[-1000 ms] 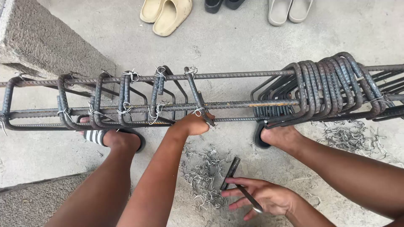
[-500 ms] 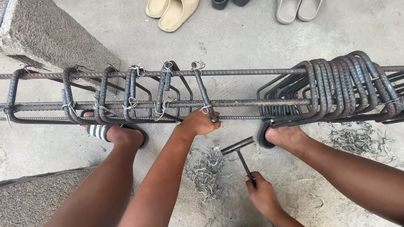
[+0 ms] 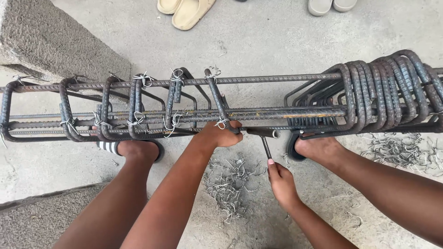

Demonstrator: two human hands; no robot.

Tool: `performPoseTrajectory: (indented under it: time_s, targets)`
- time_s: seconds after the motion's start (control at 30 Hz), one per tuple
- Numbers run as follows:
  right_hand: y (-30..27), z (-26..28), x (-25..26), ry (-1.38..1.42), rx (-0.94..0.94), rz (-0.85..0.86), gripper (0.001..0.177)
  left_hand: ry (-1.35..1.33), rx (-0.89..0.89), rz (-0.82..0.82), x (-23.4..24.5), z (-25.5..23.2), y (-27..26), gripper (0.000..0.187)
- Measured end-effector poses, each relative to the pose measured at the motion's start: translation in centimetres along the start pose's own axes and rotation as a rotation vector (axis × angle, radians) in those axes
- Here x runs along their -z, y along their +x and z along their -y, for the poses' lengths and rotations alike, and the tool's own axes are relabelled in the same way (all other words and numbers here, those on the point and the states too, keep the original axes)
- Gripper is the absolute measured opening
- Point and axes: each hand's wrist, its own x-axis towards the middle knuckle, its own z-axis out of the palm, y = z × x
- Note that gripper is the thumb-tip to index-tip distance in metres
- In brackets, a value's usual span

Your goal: Tying steel rebar stirrups to longitudinal bars using wire and a manual twisting tool

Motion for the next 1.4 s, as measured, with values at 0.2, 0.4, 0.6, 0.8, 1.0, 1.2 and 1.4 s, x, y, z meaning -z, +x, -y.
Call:
performPoseTrajectory:
  time_s: [0.2, 0.4, 0.6, 0.8, 1.0, 1.2, 1.4]
  targets:
    - [1.7, -0.4, -0.7, 0.157, -0.047, 0.057, 0.045, -0.104, -0.007, -0.042, 1.2, -0.7, -2.2, 0.057]
    - [2.0, 0.6, -0.6, 0.176, -0.081, 0.067, 0.046, -0.156, 0.034, 0.054, 3.1, -1.3, -3.1, 0.062]
    - [2.1, 4.2, -1.4, 0.05, -0.017, 0.016, 0.048, -0.255, 0.055, -0.064, 0.3, -0.4, -1.9, 0.059]
    - [4.2, 11.3, -2.2, 0.154, -0.059, 0.024, 0.044, -0.38, 0.04, -0.234, -2.9, 0.0, 0.4, 0.046]
    - [5.3, 16.9, 0.5, -0.516, 0.069, 0.112, 0.036, -0.411, -0.067, -0.277, -3.1, 0.7, 1.1, 0.041]
    - [-7.3, 26.8, 6.5, -1.162, 0.237, 0.378, 0.037, -0.391, -0.123, -0.431, -4.5, 0.8, 1.4, 0.025]
    - [-5.3, 31.3, 11.3, -1.004, 0.242, 0.447, 0.054, -0.433, -0.114, -0.348, -5.2, 0.6, 2.0, 0.027]
